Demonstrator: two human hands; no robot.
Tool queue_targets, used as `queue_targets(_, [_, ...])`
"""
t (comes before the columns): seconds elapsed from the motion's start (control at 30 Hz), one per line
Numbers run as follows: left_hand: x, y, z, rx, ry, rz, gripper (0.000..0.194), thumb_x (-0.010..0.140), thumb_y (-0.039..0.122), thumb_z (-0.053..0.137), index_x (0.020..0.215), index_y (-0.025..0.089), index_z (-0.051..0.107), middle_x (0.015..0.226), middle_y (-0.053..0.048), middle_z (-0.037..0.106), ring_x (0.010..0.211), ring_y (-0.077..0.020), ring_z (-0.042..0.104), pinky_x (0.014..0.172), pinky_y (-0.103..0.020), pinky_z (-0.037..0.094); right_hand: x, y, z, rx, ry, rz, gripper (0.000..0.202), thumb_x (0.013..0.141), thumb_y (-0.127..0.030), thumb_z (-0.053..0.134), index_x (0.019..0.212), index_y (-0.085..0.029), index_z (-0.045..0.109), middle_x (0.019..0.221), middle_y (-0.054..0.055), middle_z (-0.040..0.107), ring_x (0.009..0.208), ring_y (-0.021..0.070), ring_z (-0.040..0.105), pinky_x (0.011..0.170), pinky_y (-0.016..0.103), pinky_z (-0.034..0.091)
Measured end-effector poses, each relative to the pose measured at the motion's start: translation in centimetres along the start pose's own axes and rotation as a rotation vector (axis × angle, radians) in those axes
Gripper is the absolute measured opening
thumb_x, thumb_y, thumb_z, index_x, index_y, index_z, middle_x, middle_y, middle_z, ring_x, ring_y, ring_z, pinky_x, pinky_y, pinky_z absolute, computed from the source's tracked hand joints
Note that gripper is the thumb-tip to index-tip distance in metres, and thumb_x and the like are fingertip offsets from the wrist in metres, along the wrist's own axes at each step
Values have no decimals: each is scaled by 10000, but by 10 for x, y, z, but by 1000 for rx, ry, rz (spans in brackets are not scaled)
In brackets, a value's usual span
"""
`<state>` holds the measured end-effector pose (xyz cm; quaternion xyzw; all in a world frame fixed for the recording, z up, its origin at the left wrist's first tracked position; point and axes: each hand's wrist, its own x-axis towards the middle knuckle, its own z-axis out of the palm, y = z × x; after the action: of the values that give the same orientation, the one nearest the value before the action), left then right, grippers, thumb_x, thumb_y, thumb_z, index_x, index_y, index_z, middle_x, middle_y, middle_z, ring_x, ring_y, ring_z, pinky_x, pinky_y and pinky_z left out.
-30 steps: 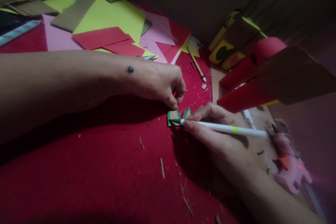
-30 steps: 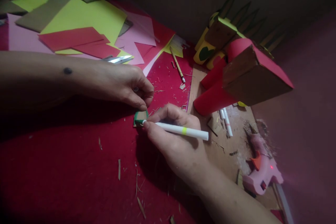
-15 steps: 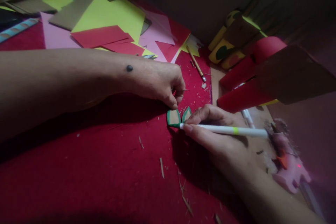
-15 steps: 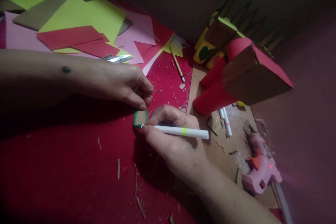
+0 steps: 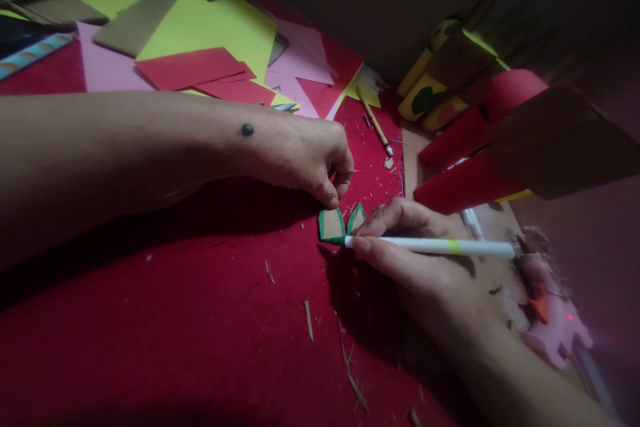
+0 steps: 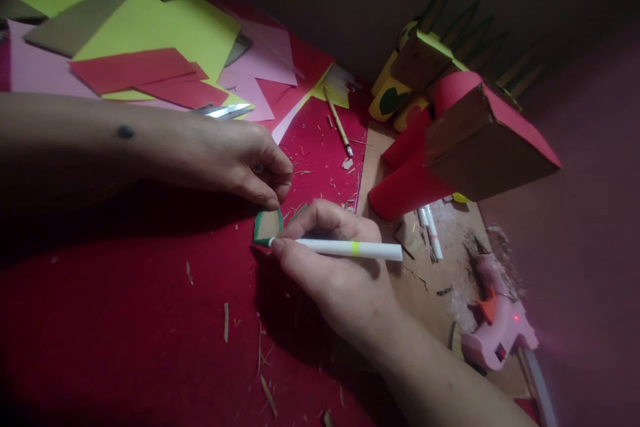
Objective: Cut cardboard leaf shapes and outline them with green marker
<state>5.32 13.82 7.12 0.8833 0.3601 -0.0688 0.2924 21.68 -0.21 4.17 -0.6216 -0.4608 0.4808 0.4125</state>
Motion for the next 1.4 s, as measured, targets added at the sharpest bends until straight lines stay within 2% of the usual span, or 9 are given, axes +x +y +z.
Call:
queue_targets(0.17, [-2, 1, 0, -3, 0, 5, 98, 864, 214, 739, 783, 219, 796, 588, 58, 654, 584, -132, 548, 612, -291, 319, 1, 2, 0, -5, 51, -43, 222, 731, -278, 947, 664, -247, 738, 582, -11, 700, 516, 140, 582, 454, 236, 412])
queue_targets(0.37, [0, 0, 1, 65, 43, 43, 109, 816, 262, 722, 859, 230, 816, 608, 66, 672, 595, -126, 564, 602, -259, 311, 2, 4, 0, -35, 27, -58, 207, 737, -245, 919, 653, -246, 729, 599, -13, 703, 522, 133, 576, 450, 229, 389])
queue_targets(0.63, [1, 0, 2, 84, 54, 47, 123, 798, 275, 723, 860, 243, 823, 594, 70, 658, 588, -127, 560, 611, -262, 319, 2, 4, -1, 9, 56, -69, 193, 733, -252, 907, 657, -244, 730, 573, -14, 701, 489, 133, 575, 439, 231, 404])
queue_targets(1.03, [0, 0, 2, 43, 18, -15, 76, 861, 220, 763, 878, 243, 833, 636, 67, 674, 633, -147, 570, 633, -291, 324, 1, 4, -2, -21, 66, -46, 196, 706, -230, 924, 650, -243, 736, 615, -6, 732, 494, 129, 569, 426, 235, 376])
queue_targets(1.2, [-3, -1, 1, 25, 4, 51, 175, 911, 228, 667, 972, 217, 831, 663, 54, 695, 658, -142, 560, 667, -281, 315, 2, 5, 1, -1, 82, -74, 212, 717, -254, 940, 665, -243, 734, 588, -14, 709, 483, 126, 560, 427, 230, 388])
queue_targets(1.4, [1, -2, 2, 52, -8, -14, 199, 867, 271, 716, 1002, 250, 861, 704, 46, 715, 695, -169, 589, 691, -305, 342, 2, 6, -1, -28, 66, -53, 198, 718, -235, 925, 660, -245, 736, 612, -11, 720, 503, 128, 575, 432, 227, 378])
